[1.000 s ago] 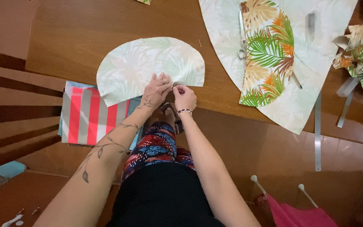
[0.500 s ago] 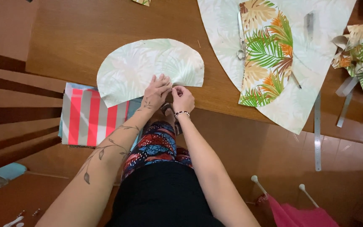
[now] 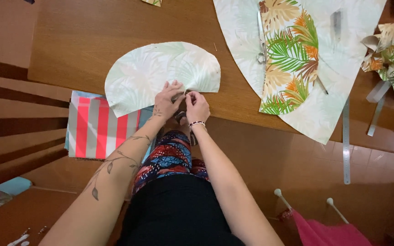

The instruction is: The person aligns two pieces of patterned fabric on a wooden table and secures them together using straight pins. They smooth the fabric layers, insert pins along the edges, and adjust the pieces to maintain alignment throughout the process.

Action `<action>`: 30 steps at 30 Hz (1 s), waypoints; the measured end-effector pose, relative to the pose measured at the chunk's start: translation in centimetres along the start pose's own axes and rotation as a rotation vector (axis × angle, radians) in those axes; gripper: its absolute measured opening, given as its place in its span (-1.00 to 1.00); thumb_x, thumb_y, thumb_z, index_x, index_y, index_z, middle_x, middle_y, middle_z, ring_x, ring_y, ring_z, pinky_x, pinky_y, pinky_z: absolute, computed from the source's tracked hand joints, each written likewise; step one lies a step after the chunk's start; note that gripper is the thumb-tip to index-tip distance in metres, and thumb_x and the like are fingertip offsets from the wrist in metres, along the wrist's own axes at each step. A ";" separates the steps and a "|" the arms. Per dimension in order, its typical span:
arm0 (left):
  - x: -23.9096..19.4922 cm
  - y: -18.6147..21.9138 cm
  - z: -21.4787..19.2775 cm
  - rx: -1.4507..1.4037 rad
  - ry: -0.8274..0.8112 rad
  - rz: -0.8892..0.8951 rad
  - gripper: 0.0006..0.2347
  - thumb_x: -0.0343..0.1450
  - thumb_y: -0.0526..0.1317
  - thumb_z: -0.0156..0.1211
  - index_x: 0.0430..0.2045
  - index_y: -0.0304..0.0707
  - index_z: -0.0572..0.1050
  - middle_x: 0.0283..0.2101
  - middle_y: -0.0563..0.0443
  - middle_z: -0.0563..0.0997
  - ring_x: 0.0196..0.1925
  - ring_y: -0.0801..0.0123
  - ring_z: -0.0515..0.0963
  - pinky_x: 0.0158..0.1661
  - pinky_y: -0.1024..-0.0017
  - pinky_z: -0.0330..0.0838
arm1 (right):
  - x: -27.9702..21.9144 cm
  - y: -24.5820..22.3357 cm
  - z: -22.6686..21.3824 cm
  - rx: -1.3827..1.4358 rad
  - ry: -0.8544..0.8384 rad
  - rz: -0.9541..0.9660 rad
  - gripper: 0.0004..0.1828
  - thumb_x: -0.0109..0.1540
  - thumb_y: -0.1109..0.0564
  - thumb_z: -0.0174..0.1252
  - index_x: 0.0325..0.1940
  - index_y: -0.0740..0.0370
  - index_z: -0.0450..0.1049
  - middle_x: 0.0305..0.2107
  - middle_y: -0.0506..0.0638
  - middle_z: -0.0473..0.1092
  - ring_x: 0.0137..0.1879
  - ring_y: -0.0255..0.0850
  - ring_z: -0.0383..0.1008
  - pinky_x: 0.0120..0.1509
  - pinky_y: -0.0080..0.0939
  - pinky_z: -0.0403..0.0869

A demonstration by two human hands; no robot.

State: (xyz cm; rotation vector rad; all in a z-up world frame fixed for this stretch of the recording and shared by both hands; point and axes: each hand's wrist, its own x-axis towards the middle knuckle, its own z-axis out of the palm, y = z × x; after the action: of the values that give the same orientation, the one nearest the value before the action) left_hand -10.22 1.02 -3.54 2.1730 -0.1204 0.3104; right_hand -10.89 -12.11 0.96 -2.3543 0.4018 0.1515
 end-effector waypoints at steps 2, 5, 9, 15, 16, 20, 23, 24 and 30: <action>0.0 0.2 -0.4 -0.003 -0.002 0.000 -0.87 0.35 -0.20 0.44 -0.30 -0.12 0.68 0.00 0.06 0.67 0.21 0.21 0.52 0.40 0.22 0.12 | -0.1 0.3 0.1 0.013 0.003 -0.006 -0.83 0.23 -0.22 0.12 -0.19 -0.26 0.53 -0.31 -0.18 0.51 -0.11 -0.10 0.58 -0.02 0.03 0.55; 0.1 0.4 -0.5 -0.008 0.000 0.002 -0.87 0.33 -0.20 0.46 -0.31 -0.11 0.68 -0.01 0.06 0.67 0.21 0.21 0.52 0.38 0.21 0.13 | -0.1 0.6 0.2 0.039 0.007 -0.016 -0.83 0.24 -0.22 0.12 -0.19 -0.24 0.52 -0.32 -0.16 0.50 -0.11 -0.10 0.57 -0.04 0.03 0.55; 0.1 0.4 -0.5 0.008 0.012 0.007 -0.86 0.30 -0.21 0.46 -0.32 -0.07 0.69 -0.01 0.09 0.68 0.20 0.24 0.53 0.37 0.23 0.15 | -0.8 -0.5 -0.7 0.061 -0.003 -0.008 -0.82 0.25 -0.21 0.12 -0.18 -0.22 0.52 -0.30 -0.15 0.51 -0.10 -0.09 0.57 -0.02 0.03 0.54; 0.6 1.9 -1.3 0.016 0.011 0.003 -0.90 0.32 -0.32 0.38 -0.34 -0.17 0.68 -0.04 0.03 0.69 0.17 0.20 0.56 0.37 0.25 0.16 | -0.2 -0.5 -0.2 0.059 0.005 0.014 -0.82 0.24 -0.24 0.14 -0.19 -0.27 0.53 -0.32 -0.21 0.52 -0.11 -0.16 0.58 -0.01 -0.03 0.54; 0.5 2.0 -1.3 0.017 0.011 0.001 -0.90 0.32 -0.32 0.38 -0.34 -0.17 0.68 -0.04 0.03 0.69 0.17 0.20 0.56 0.37 0.25 0.16 | -0.2 -0.3 0.0 0.059 0.003 0.015 -0.82 0.24 -0.24 0.14 -0.19 -0.27 0.53 -0.32 -0.21 0.52 -0.11 -0.16 0.58 -0.01 -0.03 0.54; 0.5 1.8 -1.3 0.005 0.001 0.000 -0.89 0.33 -0.35 0.35 -0.33 -0.15 0.69 -0.04 0.02 0.69 0.18 0.21 0.55 0.38 0.24 0.14 | 0.6 -0.2 0.4 0.022 -0.059 0.120 -0.80 0.22 -0.31 0.13 -0.18 -0.37 0.56 -0.31 -0.33 0.55 -0.08 -0.18 0.58 0.02 -0.04 0.53; 0.4 1.2 -0.9 0.031 -0.003 0.021 -0.88 0.34 -0.34 0.34 -0.32 -0.11 0.69 -0.03 0.05 0.68 0.19 0.25 0.54 0.38 0.25 0.13 | 0.9 0.1 0.9 0.013 -0.075 0.158 -0.78 0.20 -0.33 0.14 -0.19 -0.39 0.58 -0.31 -0.33 0.57 -0.06 -0.12 0.59 0.04 -0.01 0.53; 0.4 1.0 -0.9 0.054 -0.002 0.035 -0.89 0.34 -0.34 0.34 -0.32 -0.10 0.68 -0.02 0.07 0.68 0.19 0.26 0.54 0.38 0.24 0.14 | 1.0 0.1 1.1 0.016 -0.070 0.169 -0.77 0.18 -0.33 0.16 -0.19 -0.39 0.60 -0.32 -0.29 0.58 -0.07 -0.07 0.59 0.04 0.03 0.54; 0.2 0.6 -0.5 0.086 -0.013 0.029 -0.86 0.32 -0.29 0.35 -0.29 -0.04 0.65 0.01 0.12 0.67 0.21 0.29 0.53 0.39 0.24 0.13 | 1.2 -0.1 0.5 0.039 -0.075 0.167 -0.76 0.15 -0.35 0.18 -0.22 -0.38 0.61 -0.34 -0.29 0.58 -0.08 -0.10 0.60 0.04 -0.01 0.54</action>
State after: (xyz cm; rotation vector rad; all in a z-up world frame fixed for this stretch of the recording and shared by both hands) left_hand -10.25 1.12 -2.78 2.2604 -0.1486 0.3240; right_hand -9.76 -11.99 0.37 -2.2679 0.5599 0.3065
